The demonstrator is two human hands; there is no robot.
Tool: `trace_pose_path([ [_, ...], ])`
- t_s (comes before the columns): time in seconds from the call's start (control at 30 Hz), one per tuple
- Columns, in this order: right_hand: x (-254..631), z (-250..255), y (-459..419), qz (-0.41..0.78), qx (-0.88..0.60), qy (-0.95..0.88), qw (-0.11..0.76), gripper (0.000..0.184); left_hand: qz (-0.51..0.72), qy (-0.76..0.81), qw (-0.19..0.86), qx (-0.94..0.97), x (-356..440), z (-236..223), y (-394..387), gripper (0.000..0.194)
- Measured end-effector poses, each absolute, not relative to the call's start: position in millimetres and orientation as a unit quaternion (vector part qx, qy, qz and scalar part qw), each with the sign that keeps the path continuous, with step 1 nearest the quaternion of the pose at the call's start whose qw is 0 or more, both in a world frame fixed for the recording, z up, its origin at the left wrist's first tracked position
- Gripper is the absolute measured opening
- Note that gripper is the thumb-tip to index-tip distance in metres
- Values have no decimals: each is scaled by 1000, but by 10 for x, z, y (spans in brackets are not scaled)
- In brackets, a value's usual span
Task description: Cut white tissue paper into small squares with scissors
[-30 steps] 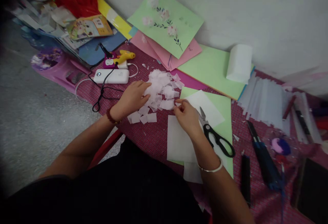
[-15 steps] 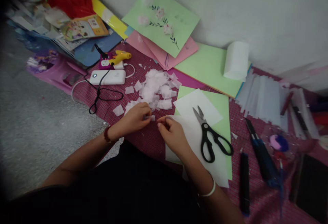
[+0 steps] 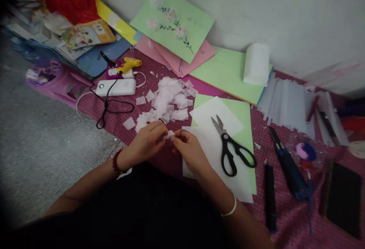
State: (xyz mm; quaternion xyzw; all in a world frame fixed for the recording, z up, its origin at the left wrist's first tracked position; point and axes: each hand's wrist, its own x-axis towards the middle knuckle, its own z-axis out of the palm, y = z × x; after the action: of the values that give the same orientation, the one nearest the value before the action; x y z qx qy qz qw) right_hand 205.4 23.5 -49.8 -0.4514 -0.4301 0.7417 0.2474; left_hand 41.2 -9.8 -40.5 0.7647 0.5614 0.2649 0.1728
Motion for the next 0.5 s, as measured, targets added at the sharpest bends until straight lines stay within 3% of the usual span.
trace_pose_path([
  [0.2, 2056, -512, 256, 715, -446, -472, 259, 16, 385, 534, 477, 583, 471, -334, -138, 20],
  [0.27, 2046, -510, 259, 705, -445, -488, 260, 15, 410, 539, 522, 519, 480, -361, -128, 21],
  [0.37, 2033, -517, 302, 700, -443, -498, 257, 14, 406, 567, 493, 521, 430, -424, 13, 15],
  [0.5, 2077, -561, 529, 670, -469, -506, 274, 15, 376, 605, 373, 594, 177, -446, 466, 14],
])
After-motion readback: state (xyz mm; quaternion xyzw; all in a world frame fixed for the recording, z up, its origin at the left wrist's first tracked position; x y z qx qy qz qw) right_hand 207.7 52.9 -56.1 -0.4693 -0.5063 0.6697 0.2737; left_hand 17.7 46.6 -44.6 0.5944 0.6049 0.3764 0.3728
